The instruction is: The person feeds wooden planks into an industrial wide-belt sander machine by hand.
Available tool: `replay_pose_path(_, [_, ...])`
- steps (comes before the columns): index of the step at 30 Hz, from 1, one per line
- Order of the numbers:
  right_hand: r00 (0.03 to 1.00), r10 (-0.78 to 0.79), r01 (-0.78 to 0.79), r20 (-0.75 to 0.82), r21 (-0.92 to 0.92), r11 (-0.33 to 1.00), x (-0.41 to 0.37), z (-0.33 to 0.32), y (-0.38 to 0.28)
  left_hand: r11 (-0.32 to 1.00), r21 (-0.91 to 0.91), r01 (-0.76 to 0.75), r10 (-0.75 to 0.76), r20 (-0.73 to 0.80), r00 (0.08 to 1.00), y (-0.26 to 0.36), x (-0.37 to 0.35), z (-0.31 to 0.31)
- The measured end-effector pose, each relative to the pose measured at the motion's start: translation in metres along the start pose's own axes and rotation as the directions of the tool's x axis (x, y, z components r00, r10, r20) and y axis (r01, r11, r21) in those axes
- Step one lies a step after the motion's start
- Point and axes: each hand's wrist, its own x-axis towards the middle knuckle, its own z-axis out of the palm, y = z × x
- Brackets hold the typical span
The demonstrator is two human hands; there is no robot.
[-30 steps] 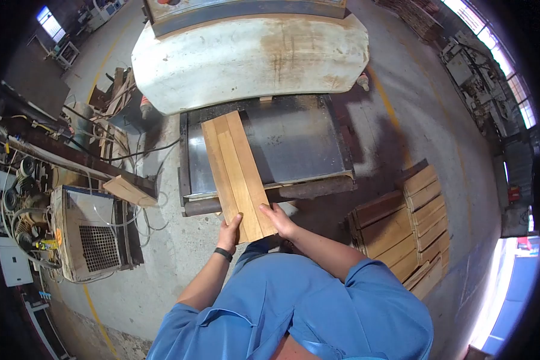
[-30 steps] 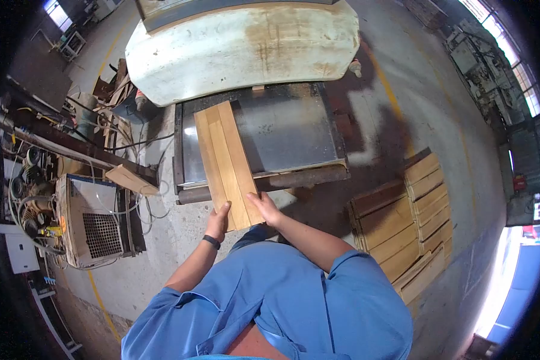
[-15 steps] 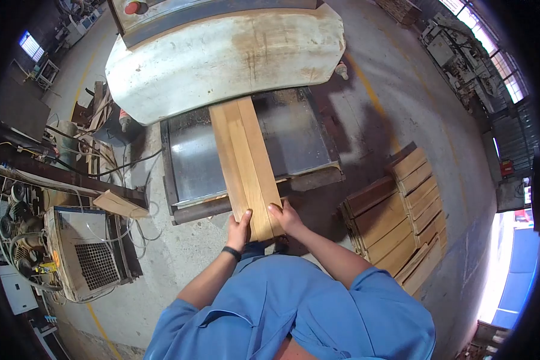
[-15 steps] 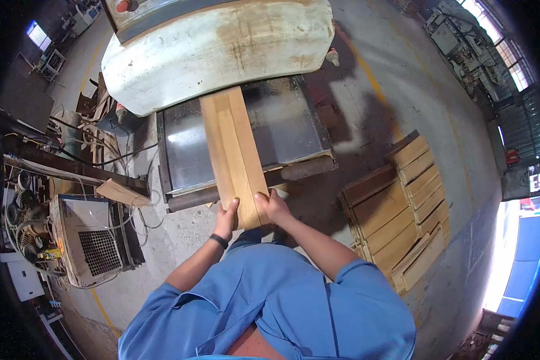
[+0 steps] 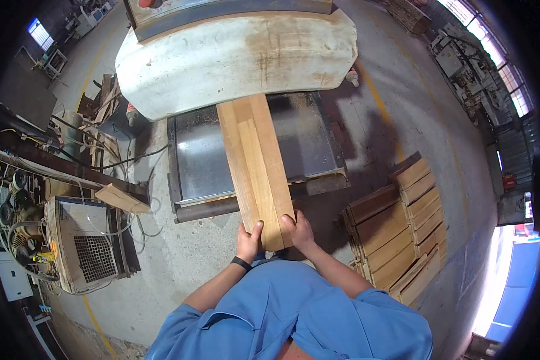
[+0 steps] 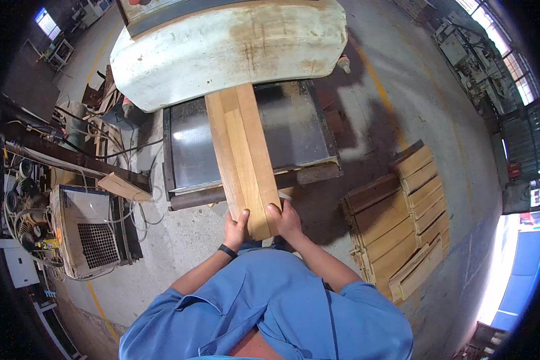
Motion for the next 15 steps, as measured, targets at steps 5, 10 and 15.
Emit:
replay_pose_path(5, [0.981,0.19,-0.192,-0.027,-0.148,0.97,0.056,0.032,0.048,0.837,0.511,0.196,-0.166,-0.103,0.981,-0.031,0.05,0.001])
replay_pose_path(10, [0.977,0.202,-0.211,-0.069,-0.185,0.96,0.06,0.001,0.005,0.93,0.332,0.158,-0.155,-0.036,0.987,-0.02,0.074,-0.01])
replay_pose_path(15, [0.993,0.12,-0.12,0.019,0.277,0.953,0.076,0.009,0.065,0.961,0.122,0.248,-0.249,-0.006,0.968,-0.031,0.083,-0.042])
